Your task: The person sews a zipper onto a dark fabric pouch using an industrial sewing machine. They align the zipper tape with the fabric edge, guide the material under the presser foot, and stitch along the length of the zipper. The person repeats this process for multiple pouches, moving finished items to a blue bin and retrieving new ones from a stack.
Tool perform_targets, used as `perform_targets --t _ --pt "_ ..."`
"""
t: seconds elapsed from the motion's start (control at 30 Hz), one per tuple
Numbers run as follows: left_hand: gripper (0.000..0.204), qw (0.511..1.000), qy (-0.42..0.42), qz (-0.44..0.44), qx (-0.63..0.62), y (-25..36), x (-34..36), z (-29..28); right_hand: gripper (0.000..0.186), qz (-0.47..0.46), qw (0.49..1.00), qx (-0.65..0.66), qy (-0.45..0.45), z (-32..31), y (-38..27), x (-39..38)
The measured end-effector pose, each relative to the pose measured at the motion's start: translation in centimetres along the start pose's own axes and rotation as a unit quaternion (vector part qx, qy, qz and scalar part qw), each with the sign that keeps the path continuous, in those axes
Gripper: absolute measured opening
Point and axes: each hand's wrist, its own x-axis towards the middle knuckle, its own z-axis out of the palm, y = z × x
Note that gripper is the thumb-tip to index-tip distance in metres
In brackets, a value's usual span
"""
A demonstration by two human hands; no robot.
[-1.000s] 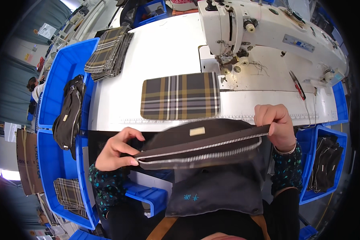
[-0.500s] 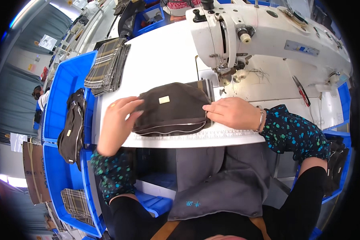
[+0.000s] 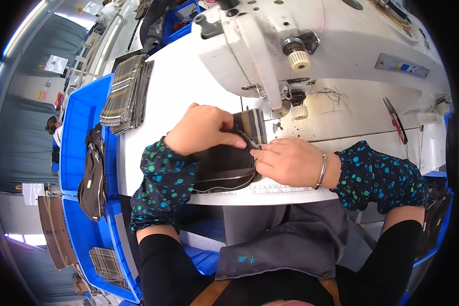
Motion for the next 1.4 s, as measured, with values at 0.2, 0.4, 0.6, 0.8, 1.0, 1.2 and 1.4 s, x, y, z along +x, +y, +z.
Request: perform_targets --t 0.2,0.4,0.6,0.8,1.0,1.2,1.4 --pt "0.018 0.955 0.025 0.126 -0.269 -1.2 0.5 -0.8 0.014 0.0 1.0 0.014 -0.014 0.0 0.1 0.1" --pt "0.012 0.973 0.2 0.081 -0.082 1.4 3.3 3.4 0.015 -0.022 0.999 -0.022 -0.018 -0.2 0.1 0.0" --pt "0.015 0.975 0.218 0.01 -0.028 2.7 2.8 2.9 0.017 -0.056 0.997 -0.046 -0.004 -0.5 0.2 0.0" --pt "0.019 0.973 0.229 -0.014 -0.006 2.6 2.5 3.1 0.02 0.029 0.985 -0.168 -0.005 -1.3 0.0 0.5" --pt "0.022 0.96 0.28 0.017 -0.025 1.8 2.0 4.4 0.025 0.048 0.988 -0.149 -0.007 -1.0 0.3 0.5" --pt "0.022 0.955 0.268 0.002 -0.127 0.4 3.5 4.7 0.027 0.082 0.99 -0.112 -0.02 -1.0 0.8 0.3" --pt "0.022 0.958 0.263 -0.036 -0.109 1.0 3.6 4.4 0.025 0.099 0.991 -0.085 -0.031 -0.9 0.8 0.2"
